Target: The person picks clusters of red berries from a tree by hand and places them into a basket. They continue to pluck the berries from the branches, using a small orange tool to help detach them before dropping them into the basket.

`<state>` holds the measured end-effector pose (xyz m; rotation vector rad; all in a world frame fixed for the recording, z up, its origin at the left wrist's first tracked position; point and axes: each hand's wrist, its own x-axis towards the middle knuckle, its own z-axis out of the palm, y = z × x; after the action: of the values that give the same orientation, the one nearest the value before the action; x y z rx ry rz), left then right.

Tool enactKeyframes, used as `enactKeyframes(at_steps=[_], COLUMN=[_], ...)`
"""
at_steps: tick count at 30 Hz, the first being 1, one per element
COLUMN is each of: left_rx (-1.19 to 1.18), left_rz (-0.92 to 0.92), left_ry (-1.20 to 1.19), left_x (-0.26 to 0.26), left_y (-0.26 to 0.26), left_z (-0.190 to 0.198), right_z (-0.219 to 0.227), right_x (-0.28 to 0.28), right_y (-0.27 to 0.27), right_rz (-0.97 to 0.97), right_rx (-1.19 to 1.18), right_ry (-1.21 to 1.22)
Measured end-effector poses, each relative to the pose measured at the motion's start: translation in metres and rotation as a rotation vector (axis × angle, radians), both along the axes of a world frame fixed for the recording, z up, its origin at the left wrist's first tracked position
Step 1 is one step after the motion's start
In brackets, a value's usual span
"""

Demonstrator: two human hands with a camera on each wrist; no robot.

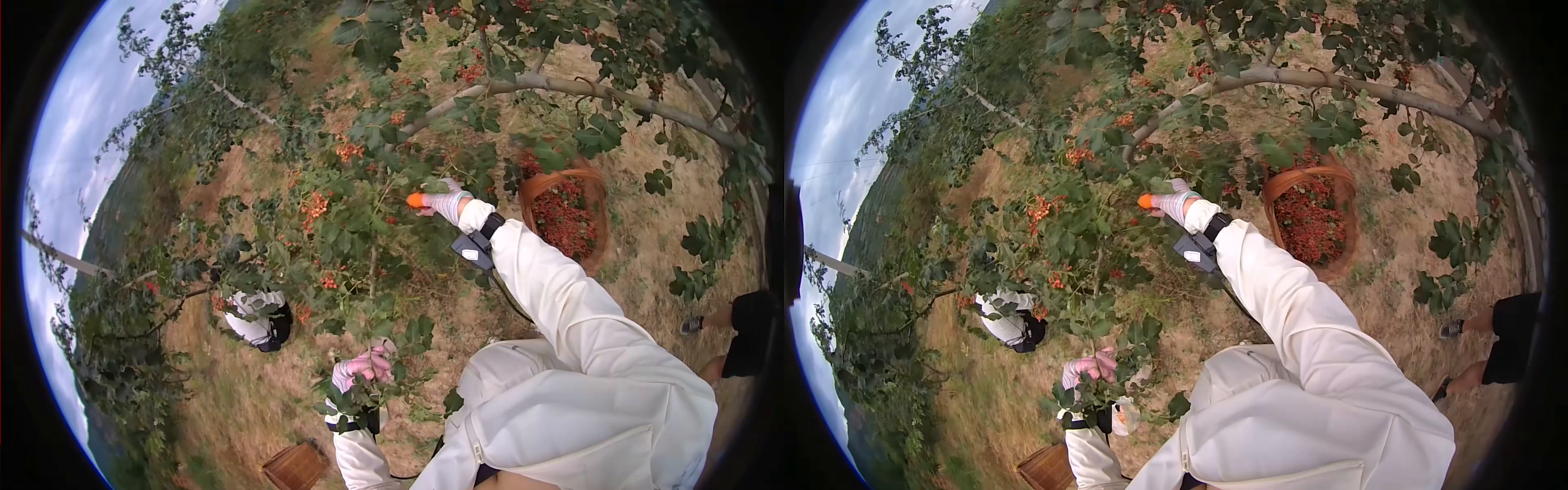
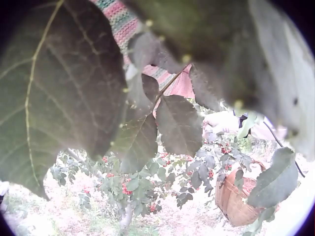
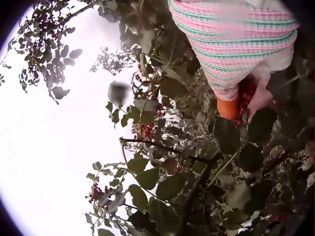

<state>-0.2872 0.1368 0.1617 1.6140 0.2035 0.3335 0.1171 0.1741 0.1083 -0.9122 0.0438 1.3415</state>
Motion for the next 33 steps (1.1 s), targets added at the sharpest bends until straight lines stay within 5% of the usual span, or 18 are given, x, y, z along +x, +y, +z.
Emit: enactKeyframes(at_steps=[9, 12, 16, 18, 19, 20, 22, 24, 26, 27, 29, 31, 33], left_rx=[0.022, -0.006, -0.028, -0.014, -0.003, -0.034, -0.048, -0.052, -0.011, 0.001, -0.063, 0.041, 0.027], left_rz=[-0.022, -0.081, -0.196, -0.191, -0.185, -0.079, 0.008, 0.085, 0.037, 0.013, 0.070, 0.052, 0.123], left_ry=[-0.026, -0.080, -0.165, -0.128, -0.087, -0.061, -0.092, -0.116, -0.073, -0.047, -0.073, -0.013, 0.041], left_x=[-0.002, -0.007, -0.003, -0.001, 0.001, 0.004, 0.008, 0.004, 0.002, 0.001, 0.011, 0.012, 0.004], left_y=[0.000, 0.005, 0.012, 0.010, 0.007, -0.005, -0.016, -0.013, -0.006, -0.006, -0.016, -0.011, -0.010], left_z=[-0.011, -0.022, -0.031, -0.027, -0.023, -0.015, -0.021, -0.022, -0.027, -0.029, -0.010, 0.000, 0.003], right_z=[-0.006, -0.017, -0.077, -0.075, -0.089, -0.123, -0.121, -0.117, -0.034, -0.074, -0.102, -0.025, -0.024], right_x=[0.008, 0.008, 0.028, 0.036, 0.036, 0.033, 0.019, 0.022, 0.026, 0.050, 0.069, 0.053, 0.071], right_y=[-0.005, -0.001, 0.053, 0.054, 0.063, 0.081, 0.084, 0.082, 0.026, 0.028, 0.000, -0.088, -0.151], right_rz=[0.118, 0.059, 0.127, -0.138, -0.140, -0.274, -0.532, -0.454, -0.097, 0.080, 0.072, -0.184, -0.169], right_rx=[0.226, 0.232, 0.168, -0.192, -0.191, -0.003, 0.370, 0.239, -0.009, 0.322, 0.376, 0.199, 0.051], right_ry=[-0.185, -0.075, -0.113, 0.862, 0.859, 0.775, 0.585, 0.377, 0.014, 0.392, 0.097, 0.211, -0.427])
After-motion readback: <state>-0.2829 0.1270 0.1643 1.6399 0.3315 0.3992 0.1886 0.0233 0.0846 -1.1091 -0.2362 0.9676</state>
